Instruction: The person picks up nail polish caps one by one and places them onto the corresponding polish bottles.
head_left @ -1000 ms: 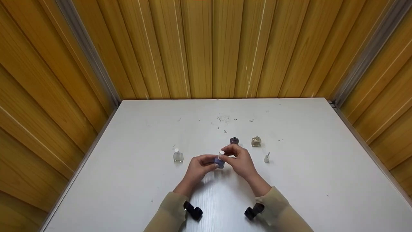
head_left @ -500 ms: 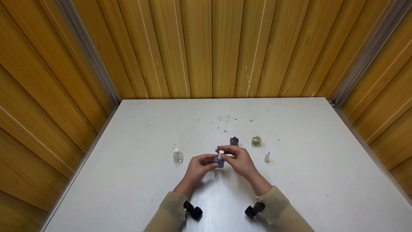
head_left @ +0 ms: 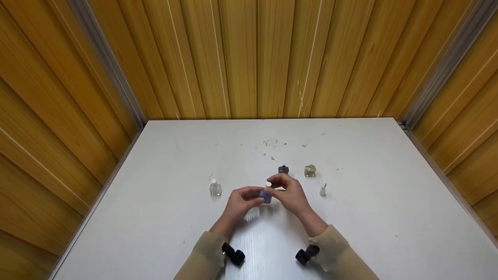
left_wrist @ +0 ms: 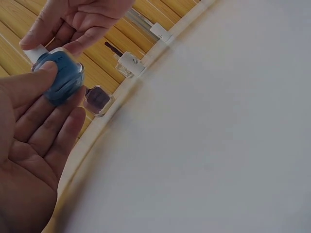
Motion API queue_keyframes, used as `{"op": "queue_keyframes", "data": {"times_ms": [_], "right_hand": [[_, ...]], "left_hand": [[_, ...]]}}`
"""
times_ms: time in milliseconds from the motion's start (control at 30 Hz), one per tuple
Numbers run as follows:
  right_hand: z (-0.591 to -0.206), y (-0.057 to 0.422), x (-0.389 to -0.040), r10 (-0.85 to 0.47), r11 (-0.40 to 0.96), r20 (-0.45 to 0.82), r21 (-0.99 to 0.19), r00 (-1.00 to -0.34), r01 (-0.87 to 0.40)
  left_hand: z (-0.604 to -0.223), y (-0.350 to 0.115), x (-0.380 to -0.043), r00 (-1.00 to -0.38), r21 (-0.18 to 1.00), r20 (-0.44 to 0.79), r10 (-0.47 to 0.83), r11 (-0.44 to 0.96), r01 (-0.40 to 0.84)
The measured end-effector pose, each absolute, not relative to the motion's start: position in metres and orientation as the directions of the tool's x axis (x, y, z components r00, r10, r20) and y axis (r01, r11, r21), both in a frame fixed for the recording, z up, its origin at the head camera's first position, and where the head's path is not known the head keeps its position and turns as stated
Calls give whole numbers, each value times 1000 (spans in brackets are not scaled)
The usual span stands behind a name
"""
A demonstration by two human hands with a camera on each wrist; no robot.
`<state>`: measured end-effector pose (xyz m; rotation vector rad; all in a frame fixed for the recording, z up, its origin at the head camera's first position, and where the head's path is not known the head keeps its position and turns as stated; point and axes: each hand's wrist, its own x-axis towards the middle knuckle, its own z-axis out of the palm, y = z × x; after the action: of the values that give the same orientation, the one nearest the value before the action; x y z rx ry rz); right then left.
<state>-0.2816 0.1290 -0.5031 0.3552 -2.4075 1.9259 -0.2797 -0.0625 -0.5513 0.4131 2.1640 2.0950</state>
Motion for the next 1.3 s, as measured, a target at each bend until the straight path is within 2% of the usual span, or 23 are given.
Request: {"op": "queue_keyframes", "data": {"times_ms": [333,700,1100,1300], "right_hand": [[-500,133,-279,-273,180,200,-950,-941,-254],[-503,129,-281,-166,222,170,-953,-971,-205],[-502,136,-283,-290,198,215,-940,-932,-279],[-502,132,-282,-208,216,192,-947,-959,-237]], "left_hand": [[-550,-63,-280,-964,996,87,252,13,94],[-551,-63,-280,-959,995,102,263,-9,103],[-551,-63,-280,-967,996,81,243,28,90],[-552,-63,-280,-962,994,102,254,2,106]]}}
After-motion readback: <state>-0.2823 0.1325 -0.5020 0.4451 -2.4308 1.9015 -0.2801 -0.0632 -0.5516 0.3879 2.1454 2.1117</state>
